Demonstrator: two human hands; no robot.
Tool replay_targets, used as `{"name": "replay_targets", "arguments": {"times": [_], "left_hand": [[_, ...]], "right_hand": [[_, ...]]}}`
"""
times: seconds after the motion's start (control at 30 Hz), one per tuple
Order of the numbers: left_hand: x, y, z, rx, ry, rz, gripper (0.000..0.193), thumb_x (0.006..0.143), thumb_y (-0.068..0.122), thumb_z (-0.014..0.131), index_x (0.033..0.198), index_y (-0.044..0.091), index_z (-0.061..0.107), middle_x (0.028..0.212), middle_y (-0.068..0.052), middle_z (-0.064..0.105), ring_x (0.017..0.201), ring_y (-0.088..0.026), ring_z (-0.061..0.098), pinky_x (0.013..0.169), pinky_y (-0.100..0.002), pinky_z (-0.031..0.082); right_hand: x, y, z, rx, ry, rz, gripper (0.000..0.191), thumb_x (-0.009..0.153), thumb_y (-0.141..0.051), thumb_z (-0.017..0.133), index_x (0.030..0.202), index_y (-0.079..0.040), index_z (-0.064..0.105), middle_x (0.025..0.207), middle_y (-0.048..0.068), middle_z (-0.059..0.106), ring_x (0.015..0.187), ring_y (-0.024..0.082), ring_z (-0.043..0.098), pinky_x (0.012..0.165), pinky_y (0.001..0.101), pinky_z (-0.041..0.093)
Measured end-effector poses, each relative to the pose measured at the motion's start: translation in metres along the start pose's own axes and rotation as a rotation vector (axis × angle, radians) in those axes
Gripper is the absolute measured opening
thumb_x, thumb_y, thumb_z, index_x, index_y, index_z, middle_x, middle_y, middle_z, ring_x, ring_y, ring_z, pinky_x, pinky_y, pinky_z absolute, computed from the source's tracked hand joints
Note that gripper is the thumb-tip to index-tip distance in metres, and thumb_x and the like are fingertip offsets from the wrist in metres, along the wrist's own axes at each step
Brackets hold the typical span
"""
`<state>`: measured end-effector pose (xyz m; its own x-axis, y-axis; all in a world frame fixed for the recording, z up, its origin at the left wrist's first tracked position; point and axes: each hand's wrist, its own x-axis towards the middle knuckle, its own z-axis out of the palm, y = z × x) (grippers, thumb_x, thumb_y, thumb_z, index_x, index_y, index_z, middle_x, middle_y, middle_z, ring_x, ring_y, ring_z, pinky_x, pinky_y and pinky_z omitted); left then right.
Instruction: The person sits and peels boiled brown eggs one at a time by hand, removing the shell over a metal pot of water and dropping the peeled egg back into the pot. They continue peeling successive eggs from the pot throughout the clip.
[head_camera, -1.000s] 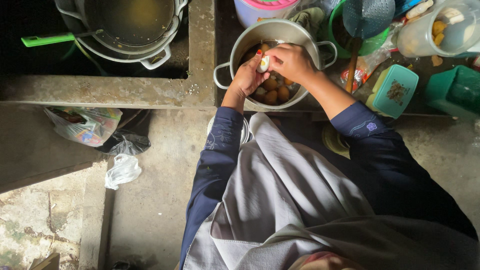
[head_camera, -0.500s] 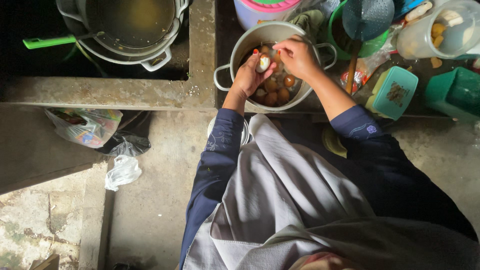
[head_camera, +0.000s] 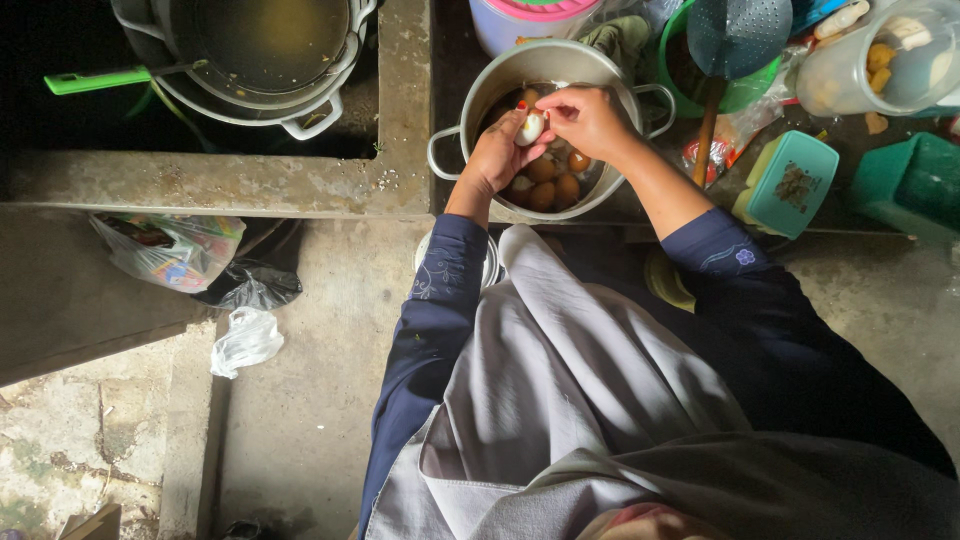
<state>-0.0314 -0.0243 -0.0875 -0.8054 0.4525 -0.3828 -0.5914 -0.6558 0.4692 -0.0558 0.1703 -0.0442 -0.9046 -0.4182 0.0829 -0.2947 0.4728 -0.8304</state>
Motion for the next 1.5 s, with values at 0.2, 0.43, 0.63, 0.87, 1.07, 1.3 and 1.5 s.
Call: {"name": "replay_targets", "arguments": {"times": [0.2, 0.43, 0.63, 0.87, 1.07, 1.3, 1.5], "left_hand": [[-0.001, -0.001, 0.001, 0.048, -0.011, -0.004, 0.037, 0.109, 0.032, 0.045, 0.127, 0.002, 0.057, 0.112, -0.015, 0.071, 0.095, -0.024, 0.075, 0.073, -0.028, 0.063], [-0.002, -0.004, -0.003, 0.122, -0.036, 0.013, 0.033, 0.110, 0.034, 0.047, 0.127, 0.007, 0.055, 0.115, -0.012, 0.070, 0.096, -0.022, 0.074, 0.073, -0.028, 0.062], [-0.003, -0.005, -0.002, 0.162, -0.053, -0.020, 0.038, 0.109, 0.035, 0.048, 0.133, 0.007, 0.055, 0.119, -0.011, 0.069, 0.099, -0.023, 0.074, 0.076, -0.030, 0.063], [-0.005, -0.003, 0.001, 0.157, -0.088, -0.026, 0.046, 0.108, 0.042, 0.045, 0.136, 0.006, 0.054, 0.117, -0.014, 0.069, 0.097, -0.024, 0.075, 0.073, -0.030, 0.063], [-0.005, -0.005, 0.002, 0.078, -0.078, 0.005, 0.050, 0.109, 0.043, 0.044, 0.135, 0.002, 0.055, 0.120, -0.016, 0.069, 0.102, -0.027, 0.074, 0.081, -0.034, 0.063], [-0.005, -0.006, 0.000, -0.035, -0.122, 0.093, 0.059, 0.109, 0.049, 0.039, 0.144, 0.003, 0.049, 0.134, -0.013, 0.063, 0.119, -0.026, 0.066, 0.096, -0.037, 0.058], [-0.005, -0.013, 0.001, -0.021, -0.097, 0.226, 0.079, 0.109, 0.063, 0.032, 0.160, 0.002, 0.036, 0.153, -0.013, 0.048, 0.134, -0.026, 0.050, 0.107, -0.039, 0.044]], "right_hand": [[0.001, -0.005, -0.008, -0.028, 0.054, 0.037, 0.019, 0.094, -0.003, 0.070, 0.111, -0.006, 0.078, 0.093, 0.009, 0.074, 0.081, 0.016, 0.068, 0.075, 0.0288, 0.055], [0.001, -0.022, -0.022, -0.025, -0.101, -0.189, 0.028, 0.091, -0.005, 0.074, 0.119, -0.004, 0.076, 0.112, 0.015, 0.071, 0.100, 0.024, 0.069, 0.086, 0.0338, 0.055], [0.001, -0.025, -0.021, -0.068, -0.068, -0.087, 0.020, 0.097, -0.006, 0.071, 0.115, -0.004, 0.077, 0.100, 0.012, 0.074, 0.086, 0.019, 0.071, 0.075, 0.0305, 0.055], [0.005, -0.006, -0.005, 0.062, 0.031, 0.023, 0.015, 0.101, -0.007, 0.067, 0.114, -0.004, 0.075, 0.096, 0.010, 0.076, 0.083, 0.014, 0.072, 0.074, 0.0262, 0.057], [0.002, 0.013, -0.015, -0.201, 0.072, -0.007, 0.020, 0.098, -0.003, 0.067, 0.116, -0.004, 0.077, 0.105, 0.012, 0.075, 0.094, 0.018, 0.067, 0.084, 0.0302, 0.055], [0.000, 0.014, -0.010, 0.256, -0.002, 0.227, 0.033, 0.102, -0.010, 0.066, 0.135, -0.004, 0.066, 0.123, 0.009, 0.071, 0.108, 0.013, 0.068, 0.093, 0.0287, 0.055], [-0.015, 0.004, 0.009, 0.247, -0.091, 0.196, 0.077, 0.089, -0.005, 0.084, 0.155, -0.009, 0.044, 0.135, 0.014, 0.059, 0.106, 0.017, 0.066, 0.087, 0.0316, 0.059]]}}
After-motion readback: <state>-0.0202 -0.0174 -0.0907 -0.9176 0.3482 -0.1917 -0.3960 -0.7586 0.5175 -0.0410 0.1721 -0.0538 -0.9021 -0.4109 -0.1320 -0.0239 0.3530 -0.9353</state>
